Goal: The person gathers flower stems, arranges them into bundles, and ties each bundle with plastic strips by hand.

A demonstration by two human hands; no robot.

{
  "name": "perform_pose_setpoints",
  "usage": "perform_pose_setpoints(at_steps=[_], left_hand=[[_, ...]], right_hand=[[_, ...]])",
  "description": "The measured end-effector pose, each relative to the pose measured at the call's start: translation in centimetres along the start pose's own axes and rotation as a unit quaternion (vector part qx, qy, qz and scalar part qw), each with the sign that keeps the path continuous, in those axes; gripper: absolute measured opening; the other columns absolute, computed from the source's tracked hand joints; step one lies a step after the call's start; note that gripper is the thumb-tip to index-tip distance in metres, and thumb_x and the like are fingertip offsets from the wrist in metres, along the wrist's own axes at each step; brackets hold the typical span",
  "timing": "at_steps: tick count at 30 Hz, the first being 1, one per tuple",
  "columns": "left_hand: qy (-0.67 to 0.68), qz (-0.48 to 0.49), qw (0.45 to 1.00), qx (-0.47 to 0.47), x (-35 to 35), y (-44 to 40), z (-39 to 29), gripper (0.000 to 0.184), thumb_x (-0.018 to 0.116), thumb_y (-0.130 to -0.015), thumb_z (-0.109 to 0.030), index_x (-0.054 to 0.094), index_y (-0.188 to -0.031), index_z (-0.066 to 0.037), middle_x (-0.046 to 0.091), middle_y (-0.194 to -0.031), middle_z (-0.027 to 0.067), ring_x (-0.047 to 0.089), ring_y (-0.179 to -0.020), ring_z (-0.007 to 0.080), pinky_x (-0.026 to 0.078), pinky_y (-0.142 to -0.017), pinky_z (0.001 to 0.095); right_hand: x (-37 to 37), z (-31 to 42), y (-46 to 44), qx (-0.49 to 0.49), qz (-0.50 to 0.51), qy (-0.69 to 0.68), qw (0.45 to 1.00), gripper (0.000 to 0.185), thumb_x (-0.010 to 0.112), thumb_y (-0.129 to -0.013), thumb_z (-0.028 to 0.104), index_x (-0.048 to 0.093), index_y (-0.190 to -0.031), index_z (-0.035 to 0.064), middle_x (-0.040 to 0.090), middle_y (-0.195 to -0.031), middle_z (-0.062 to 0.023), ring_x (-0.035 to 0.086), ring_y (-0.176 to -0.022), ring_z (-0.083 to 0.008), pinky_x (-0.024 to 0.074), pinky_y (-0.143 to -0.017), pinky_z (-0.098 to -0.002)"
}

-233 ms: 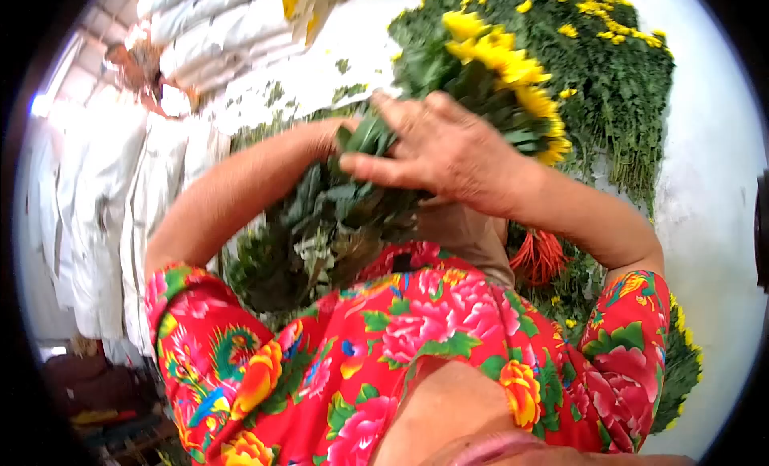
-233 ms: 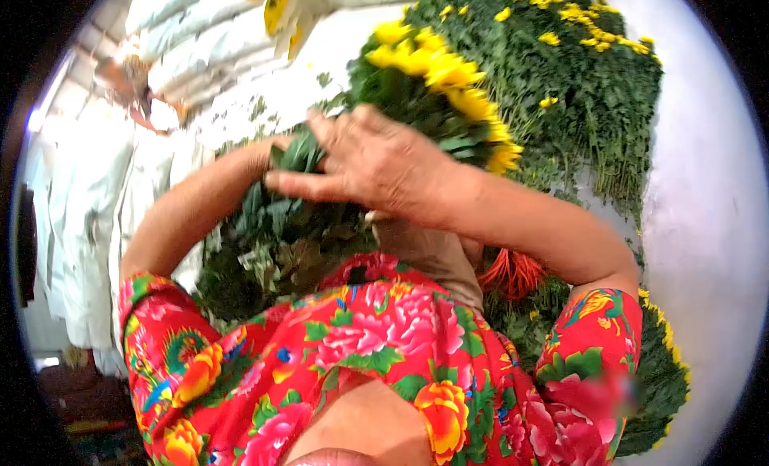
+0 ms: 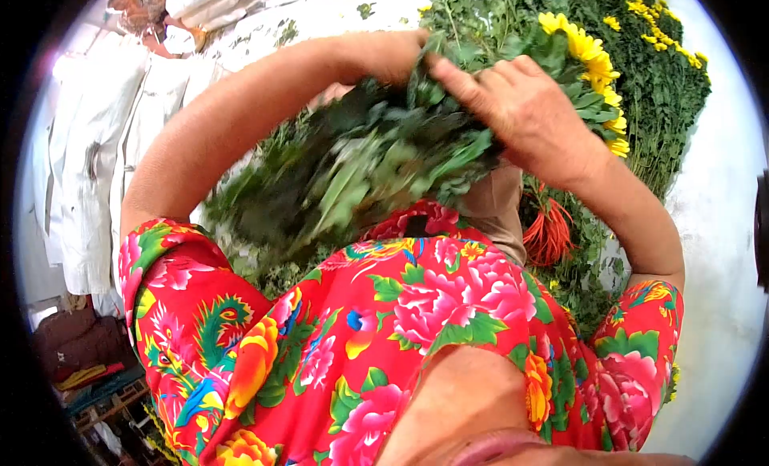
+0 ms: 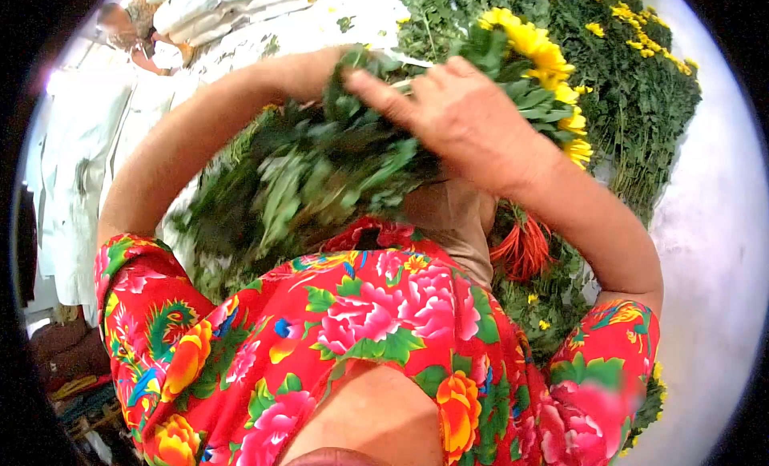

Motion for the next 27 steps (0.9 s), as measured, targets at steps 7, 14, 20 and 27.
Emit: perform_pose_setpoints(at_steps=[7, 14, 20, 27], left_hand=[[-0.055, -0.229, 0.971, 0.046, -0.3, 7.7, -1.3, 0.100, 0.083, -0.072, -0.044, 0.036, -0.147, 0.001, 0.042, -0.148, 0.0226, 0.039, -0.139, 0.0342, 0.031, -0.115, 0.0450], [-0.290, -0.352, 0.890, -0.011, 14.6, 0.2, 1.6, 0.103, 0.085, -0.064, -0.030, 0.031, -0.144, 0.006, 0.050, -0.130, 0.0279, 0.049, -0.124, 0.0427, 0.042, -0.101, 0.0476], [-0.209, -0.326, 0.922, -0.021, 13.6, 0.1, 2.8, 0.043, 0.077, -0.065, -0.012, 0.054, -0.101, -0.004, 0.064, -0.080, 0.0181, 0.066, -0.076, 0.0407, 0.053, -0.068, 0.0474], [-0.286, -0.360, 0.888, -0.011, 14.5, 1.7, 1.4, 0.046, 0.079, -0.057, -0.012, 0.058, -0.096, 0.001, 0.061, -0.094, 0.0205, 0.055, -0.098, 0.0431, 0.045, -0.090, 0.0483]], right_hand=[[5.9, -3.9, 3.9, 0.048, 0.135, -0.094, 0.985, 0.093, 0.077, -0.055, 0.001, 0.042, -0.141, 0.0032, 0.057, -0.094, -0.0135, 0.056, -0.091, -0.0330, 0.0428, -0.085, -0.0421], [5.8, -2.9, 4.4, 0.040, 0.112, -0.017, 0.993, 0.090, 0.078, -0.057, 0.002, 0.045, -0.140, 0.0041, 0.057, -0.093, -0.0119, 0.056, -0.092, -0.0303, 0.0426, -0.088, -0.0402], [7.1, -3.0, 4.6, 0.006, 0.013, 0.027, 1.000, 0.043, 0.053, -0.085, 0.011, 0.053, -0.128, 0.0070, 0.062, -0.087, -0.0093, 0.061, -0.083, -0.0268, 0.0434, -0.078, -0.0385], [4.5, -1.4, 4.0, 0.022, 0.042, -0.015, 0.999, 0.036, 0.056, -0.085, 0.015, 0.054, -0.117, -0.0009, 0.060, -0.094, -0.0092, 0.061, -0.089, -0.0252, 0.0417, -0.083, -0.0380]])
Point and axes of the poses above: each hand's wrist, its own y-axis away from the middle knuckle, its own x-axis out of the palm, z = x × y, the point moved 2 cm from there along -y, towards the middle knuckle
